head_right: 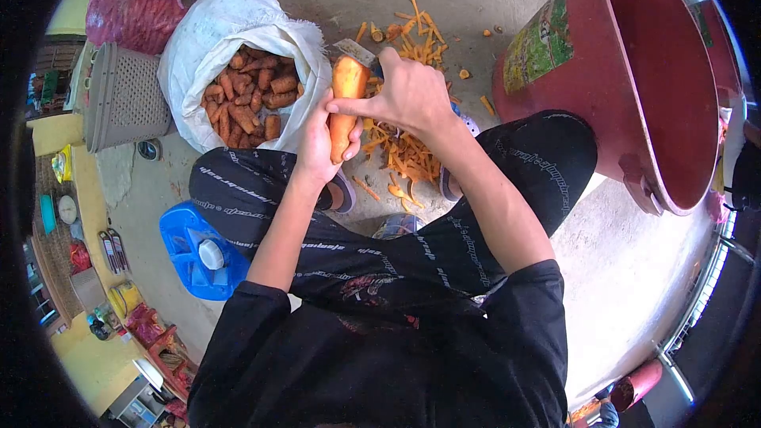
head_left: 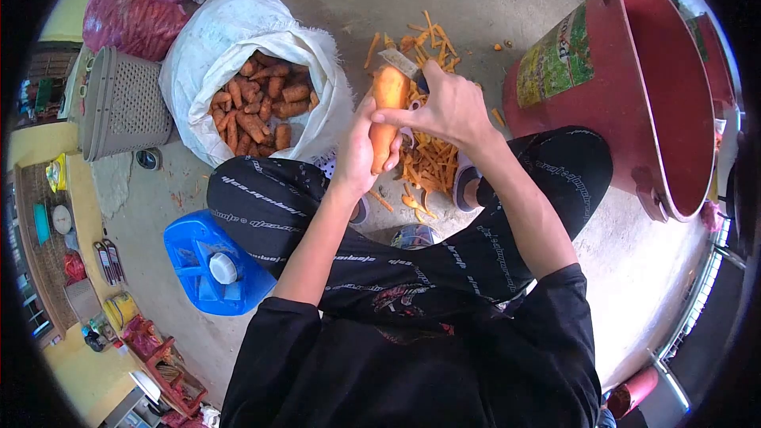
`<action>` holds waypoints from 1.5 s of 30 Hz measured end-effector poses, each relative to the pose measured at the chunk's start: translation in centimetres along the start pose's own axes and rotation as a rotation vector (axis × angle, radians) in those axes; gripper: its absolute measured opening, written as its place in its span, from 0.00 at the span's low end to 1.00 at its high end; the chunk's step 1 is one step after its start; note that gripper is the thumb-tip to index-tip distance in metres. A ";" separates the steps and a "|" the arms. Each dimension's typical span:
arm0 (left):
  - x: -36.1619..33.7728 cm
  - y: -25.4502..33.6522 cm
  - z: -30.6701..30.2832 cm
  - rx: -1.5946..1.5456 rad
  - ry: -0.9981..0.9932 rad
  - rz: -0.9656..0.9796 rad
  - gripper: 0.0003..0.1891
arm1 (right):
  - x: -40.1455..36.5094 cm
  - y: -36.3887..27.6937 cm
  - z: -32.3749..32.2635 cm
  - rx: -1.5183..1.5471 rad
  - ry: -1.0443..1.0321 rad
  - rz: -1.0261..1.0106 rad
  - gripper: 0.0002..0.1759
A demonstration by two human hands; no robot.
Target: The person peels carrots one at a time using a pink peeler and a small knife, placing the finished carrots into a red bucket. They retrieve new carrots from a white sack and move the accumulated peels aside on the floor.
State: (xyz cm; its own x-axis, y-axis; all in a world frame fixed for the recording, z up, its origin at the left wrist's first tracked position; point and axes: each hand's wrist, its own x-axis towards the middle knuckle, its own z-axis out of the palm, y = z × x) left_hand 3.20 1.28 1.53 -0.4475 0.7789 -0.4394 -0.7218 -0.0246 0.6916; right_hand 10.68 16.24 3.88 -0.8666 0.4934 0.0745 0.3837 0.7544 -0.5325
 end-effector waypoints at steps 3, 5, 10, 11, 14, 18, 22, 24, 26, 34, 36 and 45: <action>-0.2 0.1 0.2 0.049 0.004 0.022 0.20 | 0.1 0.3 0.3 -0.021 0.027 -0.026 0.54; -0.3 0.2 0.3 0.085 0.020 0.042 0.19 | 0.1 0.2 0.3 -0.019 0.042 -0.038 0.54; -0.4 0.4 0.8 0.154 0.075 0.064 0.19 | 0.1 0.3 0.4 -0.024 0.061 -0.034 0.55; -0.4 0.4 0.7 0.157 0.067 0.061 0.19 | 0.1 0.3 0.5 -0.024 0.063 -0.032 0.55; -0.3 0.3 0.6 0.155 0.057 0.059 0.18 | 0.1 0.5 0.7 -0.033 0.089 -0.043 0.54; -0.3 0.2 0.8 0.151 0.082 0.066 0.17 | 0.1 0.6 0.9 -0.030 0.066 -0.029 0.54; -0.3 0.2 0.6 0.174 0.070 0.081 0.17 | 0.1 0.6 1.1 -0.059 0.085 -0.050 0.54; -0.3 0.2 0.6 0.185 0.111 0.062 0.17 | 0.0 0.6 1.5 -0.075 0.076 -0.051 0.54; -0.3 0.2 0.5 0.202 0.129 0.047 0.17 | -0.1 0.6 1.9 -0.089 0.049 -0.036 0.54; -0.5 0.2 0.3 0.266 0.150 0.058 0.18 | -0.2 0.5 1.8 -0.074 -0.062 -0.035 0.49; -0.5 0.3 0.4 0.282 0.166 0.060 0.18 | -0.4 0.4 1.9 -0.072 -0.067 -0.052 0.48; -0.5 0.5 0.3 0.313 0.174 0.066 0.18 | -1.1 0.4 2.9 -0.053 -0.016 -0.126 0.42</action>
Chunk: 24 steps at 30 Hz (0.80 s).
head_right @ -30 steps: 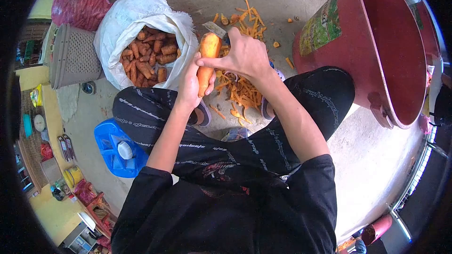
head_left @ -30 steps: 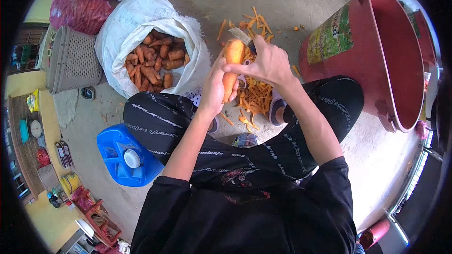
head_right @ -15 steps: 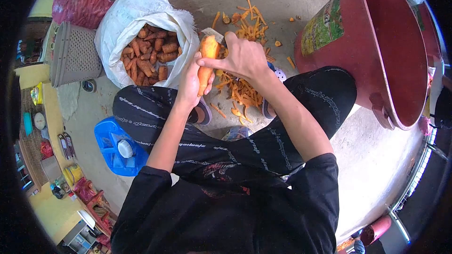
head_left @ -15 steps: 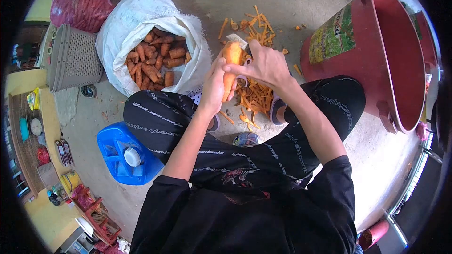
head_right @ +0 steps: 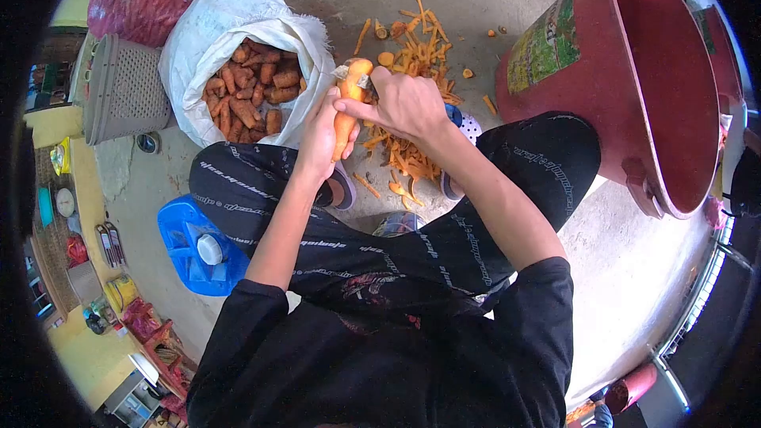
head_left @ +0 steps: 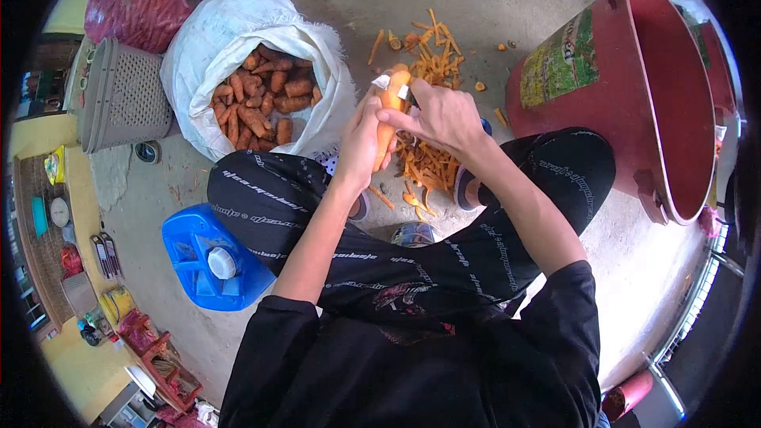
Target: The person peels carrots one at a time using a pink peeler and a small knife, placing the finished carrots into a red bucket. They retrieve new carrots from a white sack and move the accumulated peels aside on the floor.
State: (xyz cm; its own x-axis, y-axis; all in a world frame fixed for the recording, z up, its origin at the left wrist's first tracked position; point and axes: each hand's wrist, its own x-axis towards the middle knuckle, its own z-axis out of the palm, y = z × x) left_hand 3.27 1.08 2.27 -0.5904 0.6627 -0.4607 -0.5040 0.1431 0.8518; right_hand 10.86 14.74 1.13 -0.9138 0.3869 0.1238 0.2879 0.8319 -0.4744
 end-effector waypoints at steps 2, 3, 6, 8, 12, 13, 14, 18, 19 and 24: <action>-0.1 0.2 0.1 -0.021 0.010 -0.003 0.17 | 0.0 -0.1 0.3 0.018 0.022 -0.018 0.43; -0.1 0.3 0.2 -0.031 0.021 -0.006 0.17 | 0.0 -0.2 0.3 0.025 0.014 -0.021 0.41; 0.2 0.1 0.1 -0.061 0.013 -0.030 0.16 | -0.1 -0.2 0.2 0.032 -0.020 -0.026 0.39; 0.3 -0.3 -0.1 -0.092 0.006 -0.047 0.16 | -0.1 -0.4 0.1 0.037 -0.061 -0.025 0.38; 0.5 -0.6 0.0 -0.166 -0.038 -0.035 0.16 | -0.1 -0.8 -0.4 0.172 -0.137 0.021 0.36; 0.6 -0.6 0.1 -0.181 -0.064 -0.026 0.16 | 0.0 -0.9 -0.7 0.284 -0.139 0.058 0.36; 0.7 -0.5 0.1 -0.211 -0.067 -0.010 0.17 | 0.1 -1.0 -1.1 0.396 -0.142 0.094 0.36; 0.9 -0.1 -0.3 -0.292 -0.024 -0.003 0.19 | 1.2 0.3 -3.4 0.624 -0.196 0.448 0.39; 1.0 0.1 -0.4 -0.300 -0.010 -0.017 0.19 | 1.3 0.9 -3.2 0.545 -0.215 0.411 0.40; 1.4 -0.4 -1.4 -0.209 0.029 -0.021 0.19 | 0.2 3.7 0.2 0.360 -0.584 0.311 0.48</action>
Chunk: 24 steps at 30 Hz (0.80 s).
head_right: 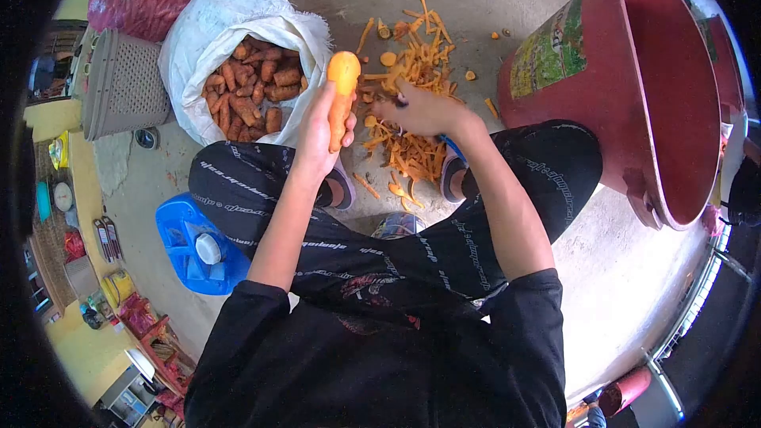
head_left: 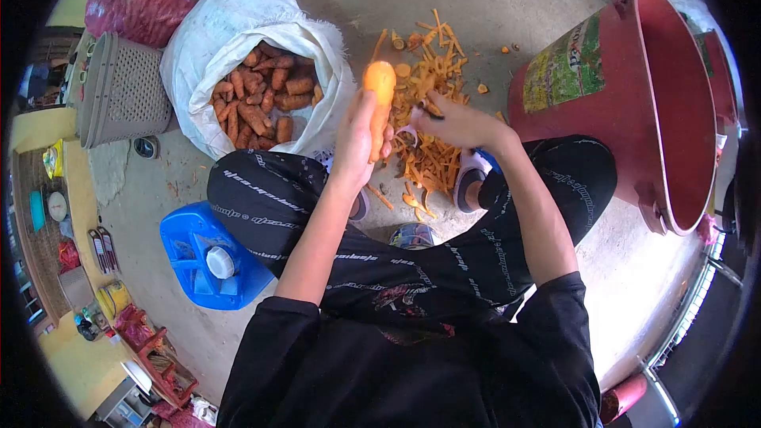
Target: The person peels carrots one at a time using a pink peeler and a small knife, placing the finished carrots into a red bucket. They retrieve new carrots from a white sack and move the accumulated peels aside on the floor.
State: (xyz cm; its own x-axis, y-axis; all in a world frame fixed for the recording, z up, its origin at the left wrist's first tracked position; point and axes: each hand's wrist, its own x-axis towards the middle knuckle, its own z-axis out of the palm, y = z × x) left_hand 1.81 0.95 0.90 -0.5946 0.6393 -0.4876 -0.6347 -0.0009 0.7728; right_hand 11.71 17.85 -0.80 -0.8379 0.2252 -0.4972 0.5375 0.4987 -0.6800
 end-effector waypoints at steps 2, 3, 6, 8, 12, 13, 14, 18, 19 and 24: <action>0.6 -0.6 -0.8 0.044 0.042 -0.062 0.19 | 0.1 0.5 1.3 -0.128 -0.152 0.048 0.55; 0.8 -0.8 -1.1 0.065 0.061 -0.093 0.19 | 0.0 0.5 1.4 -0.223 -0.179 0.101 0.52; 1.2 -0.9 -1.6 0.098 0.043 -0.150 0.18 | 1.8 2.8 1.1 -0.279 -0.206 0.160 0.42; 1.1 -0.6 -1.6 0.158 0.012 -0.134 0.18 | 3.3 2.6 0.1 0.262 0.021 0.155 0.40; 1.9 -0.5 -2.1 0.182 -0.132 -0.258 0.20 | 3.5 -0.7 0.0 0.794 0.140 0.066 0.31; 2.0 -0.2 -2.2 0.152 -0.146 -0.295 0.21 | 3.2 -1.3 0.1 0.787 0.084 0.000 0.30; 2.0 0.3 -2.1 0.121 -0.161 -0.333 0.22 | 2.7 -1.9 -0.3 0.691 -0.021 0.015 0.26; 2.4 1.5 -3.1 -0.056 -0.176 -0.351 0.28 | 3.8 -0.5 1.0 0.998 -0.048 0.066 0.23; 2.4 1.8 -2.8 -0.164 -0.170 -0.303 0.29 | 4.1 -0.6 1.6 1.102 0.022 0.095 0.23; 4.9 -2.6 -2.7 -0.452 -0.132 0.041 0.34 | 4.6 -2.9 3.4 1.394 0.342 0.208 0.24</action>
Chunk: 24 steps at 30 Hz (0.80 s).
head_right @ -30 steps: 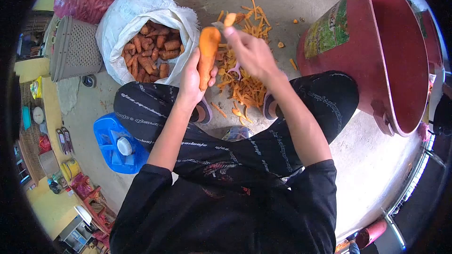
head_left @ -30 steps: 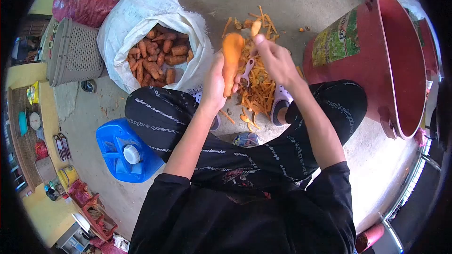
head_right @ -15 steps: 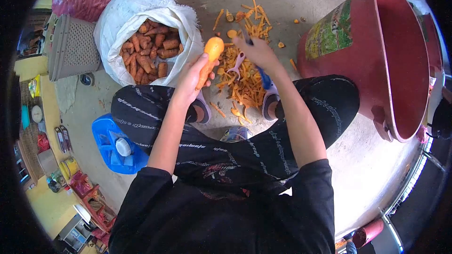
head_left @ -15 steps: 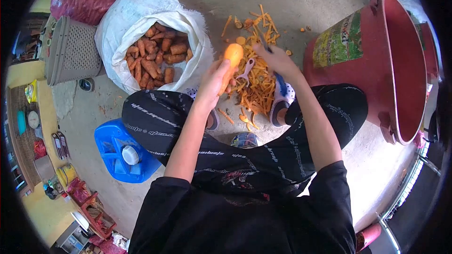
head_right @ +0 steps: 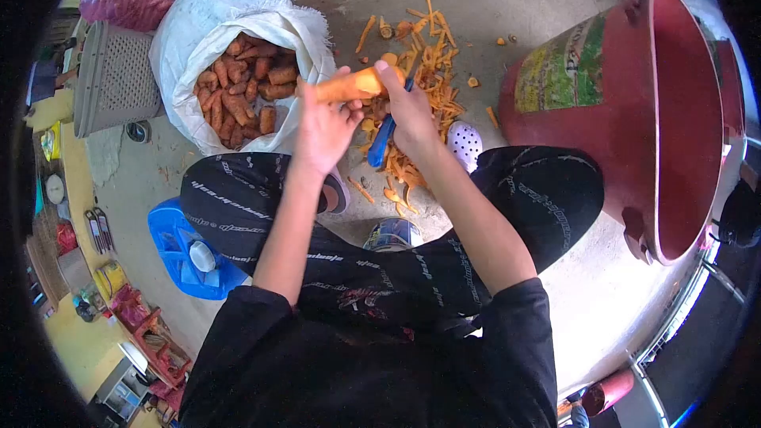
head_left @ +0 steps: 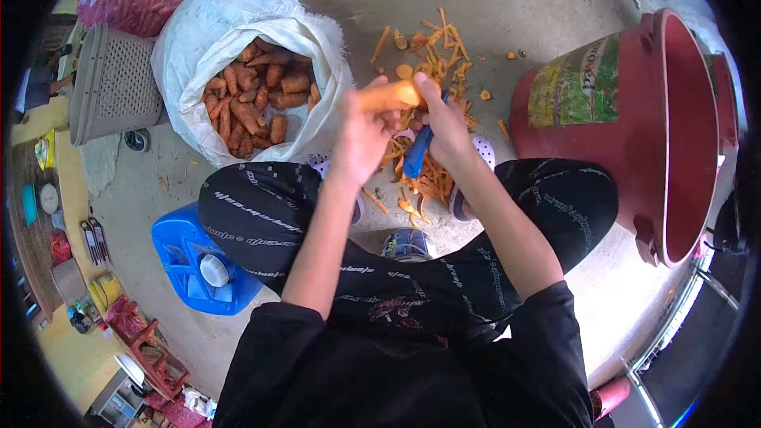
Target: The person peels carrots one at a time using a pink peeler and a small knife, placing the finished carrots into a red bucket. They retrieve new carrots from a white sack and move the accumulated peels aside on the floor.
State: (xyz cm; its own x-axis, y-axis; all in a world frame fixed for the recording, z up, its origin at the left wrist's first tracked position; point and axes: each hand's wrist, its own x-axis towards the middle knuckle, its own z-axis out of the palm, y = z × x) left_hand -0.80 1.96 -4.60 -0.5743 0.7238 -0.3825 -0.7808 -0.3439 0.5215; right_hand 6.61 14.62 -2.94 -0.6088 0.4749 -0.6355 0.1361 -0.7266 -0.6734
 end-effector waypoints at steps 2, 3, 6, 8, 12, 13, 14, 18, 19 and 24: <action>1.3 -2.6 0.4 0.207 0.106 0.153 0.31 | -0.1 1.6 0.3 -0.111 -0.011 -0.002 0.26; 1.5 -3.6 0.3 0.412 0.160 0.124 0.22 | -0.1 2.7 0.2 -0.170 -0.010 -0.003 0.28; 2.5 -5.9 -1.9 0.091 0.320 -0.013 0.19 | 2.1 6.4 -1.9 -0.814 -0.006 -0.126 0.38; 3.0 -6.7 -4.1 0.020 0.344 -0.049 0.19 | 3.3 5.8 -3.2 -1.040 -0.216 -0.020 0.45; 3.3 -9.2 -7.6 0.158 0.353 -0.064 0.16 | 7.0 12.6 -5.7 -0.717 0.048 -0.125 0.35; 3.5 -9.5 -8.0 0.219 0.343 -0.042 0.15 | 7.6 13.2 -5.7 -0.683 0.071 -0.077 0.36; 3.5 -9.7 -8.3 0.416 0.425 -0.100 0.15 | 7.7 13.3 -6.6 -0.680 0.062 0.065 0.36; 3.8 -11.3 -9.6 0.351 0.497 -0.167 0.19 | 9.8 13.9 -8.5 -1.133 -0.014 0.359 0.32; 3.6 -10.7 -9.3 0.251 0.484 -0.236 0.19 | 10.2 14.3 -9.1 -1.268 -0.041 0.420 0.31; 4.9 -9.1 -7.6 -0.133 0.454 -0.288 0.19 | 14.1 16.6 -10.2 -1.573 0.281 -0.255 0.25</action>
State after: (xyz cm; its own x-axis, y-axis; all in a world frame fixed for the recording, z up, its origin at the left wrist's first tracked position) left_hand 1.61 4.14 -17.04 -0.3583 0.4795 -0.8011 -0.9295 -0.2639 0.2578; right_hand 8.25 14.33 -26.87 -0.6090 0.6969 -0.3788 0.7910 0.4983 -0.3550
